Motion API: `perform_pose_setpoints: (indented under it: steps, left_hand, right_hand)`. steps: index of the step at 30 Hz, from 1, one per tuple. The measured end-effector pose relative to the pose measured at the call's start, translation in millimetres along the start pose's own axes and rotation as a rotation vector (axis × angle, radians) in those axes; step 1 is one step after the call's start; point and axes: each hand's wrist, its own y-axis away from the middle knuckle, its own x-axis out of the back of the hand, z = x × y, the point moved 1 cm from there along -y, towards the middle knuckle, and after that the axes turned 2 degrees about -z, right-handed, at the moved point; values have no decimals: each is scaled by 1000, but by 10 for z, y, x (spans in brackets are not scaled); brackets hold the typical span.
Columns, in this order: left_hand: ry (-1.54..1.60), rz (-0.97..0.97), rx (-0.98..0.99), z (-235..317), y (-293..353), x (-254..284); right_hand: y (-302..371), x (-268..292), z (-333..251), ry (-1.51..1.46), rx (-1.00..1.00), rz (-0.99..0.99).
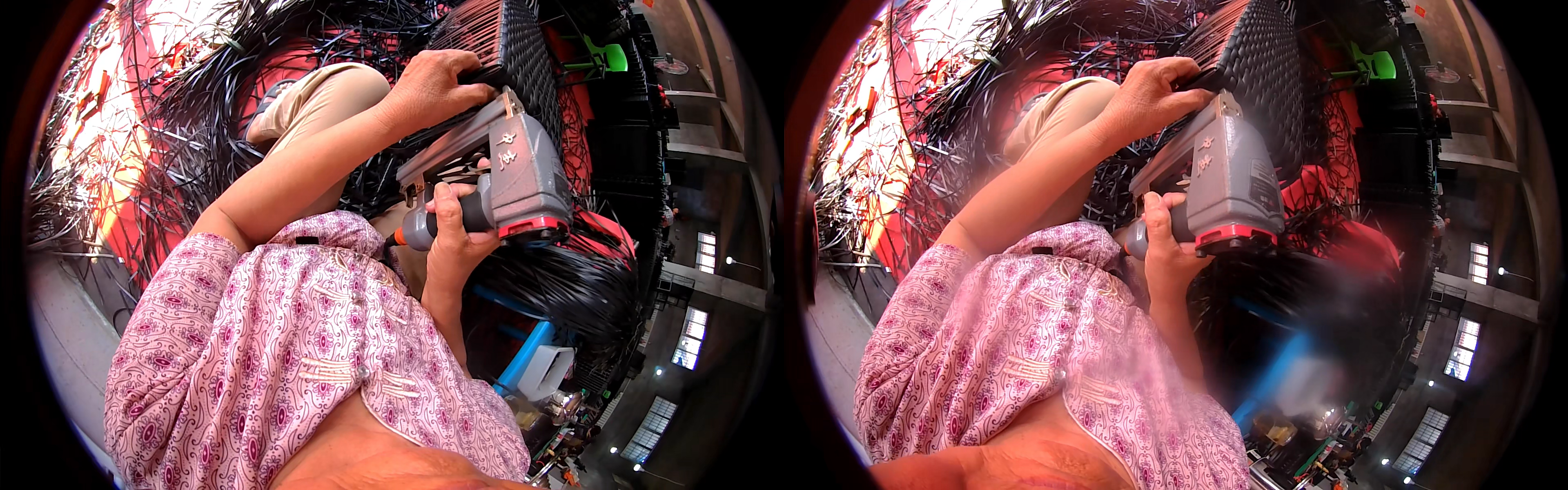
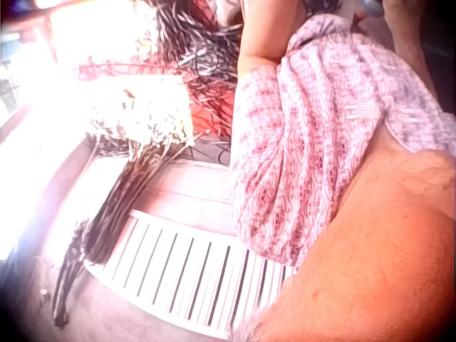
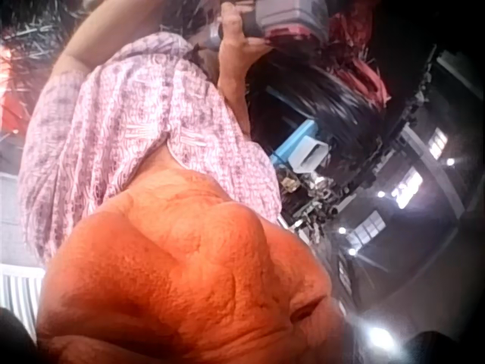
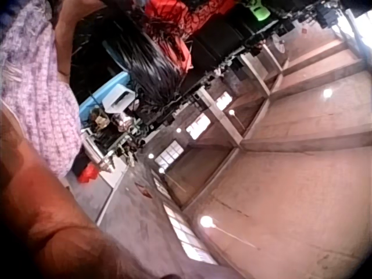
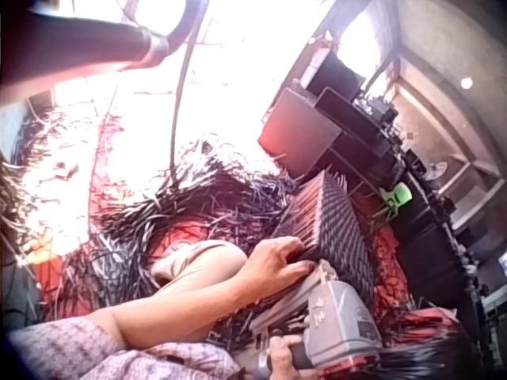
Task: The person sits on the floor and uses a pneumatic staple gun to attach black synthetic strands to the frame of a wicker chair. They repeatedly reload the staple gun with a strip of staples from a nearby container.
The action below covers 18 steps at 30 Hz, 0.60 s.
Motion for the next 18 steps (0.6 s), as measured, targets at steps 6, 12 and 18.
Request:
perform_pose_setpoints:
  steps: [6, 12, 18]
  left_hand:
    - [29, 34, -2, -58, 0, -19]
    - [80, -8, 54, -40, -13, -13]
    - [36, 0, 36, -46, 9, -13]
  right_hand:
    - [-31, -19, 21, -34, -32, 5]
    - [54, 32, -5, -125, -67, 29]
    - [39, 11, -21, -116, -90, -5]
